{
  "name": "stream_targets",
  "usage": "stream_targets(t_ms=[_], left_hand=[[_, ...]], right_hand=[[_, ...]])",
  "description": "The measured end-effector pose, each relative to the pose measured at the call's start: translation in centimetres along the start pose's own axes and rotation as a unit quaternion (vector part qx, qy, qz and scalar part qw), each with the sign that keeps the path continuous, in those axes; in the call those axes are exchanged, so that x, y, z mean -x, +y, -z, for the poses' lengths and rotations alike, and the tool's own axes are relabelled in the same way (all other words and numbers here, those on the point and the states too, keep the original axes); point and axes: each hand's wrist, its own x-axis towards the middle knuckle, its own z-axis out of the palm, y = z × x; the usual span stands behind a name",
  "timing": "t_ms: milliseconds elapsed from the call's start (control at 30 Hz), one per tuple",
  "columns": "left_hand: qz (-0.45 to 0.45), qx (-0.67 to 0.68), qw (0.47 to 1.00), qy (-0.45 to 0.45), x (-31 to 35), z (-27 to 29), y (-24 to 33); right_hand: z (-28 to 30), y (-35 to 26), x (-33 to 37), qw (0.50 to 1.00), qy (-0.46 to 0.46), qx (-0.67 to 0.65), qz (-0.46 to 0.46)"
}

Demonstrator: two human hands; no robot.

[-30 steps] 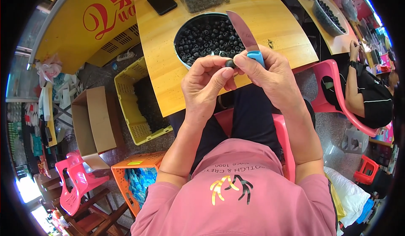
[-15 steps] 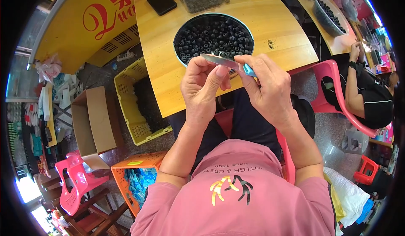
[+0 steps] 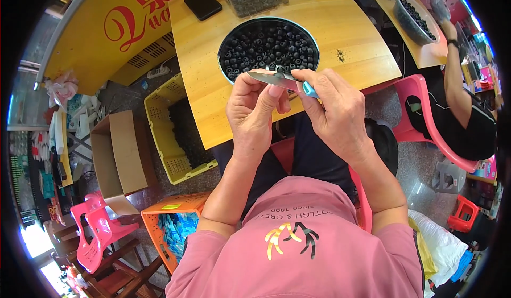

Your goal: Trimming the stems or cleaning small dark betel nuts using a paring knife.

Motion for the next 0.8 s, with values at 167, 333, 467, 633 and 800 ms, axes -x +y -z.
stream_targets(t_ms=[167, 333, 467, 633, 800], left_hand=[[-0.013, 0.01, 1.0, -0.004, 0.0, 0.0, 0.1], [-0.065, -0.006, 0.993, -0.101, 0.4, -0.3, 0.7], [-0.001, -0.009, 0.999, -0.037, -0.2, 0.3, 0.1], [-0.036, -0.062, 0.994, -0.081, -0.1, 0.2, -0.4], [-0.003, -0.082, 0.988, -0.131, 0.1, -0.1, 0.4]], right_hand=[[0.1, -0.1, 0.0, 1.0, -0.012, 0.005, -0.001], [-0.2, 1.8, 0.0, 0.993, -0.072, 0.072, -0.063], [0.6, 1.0, -1.0, 0.983, -0.028, -0.134, -0.123], [1.0, -0.3, -1.6, 0.874, -0.11, -0.379, -0.284], [0.4, 0.1, -1.0, 0.819, -0.084, -0.461, -0.332]])
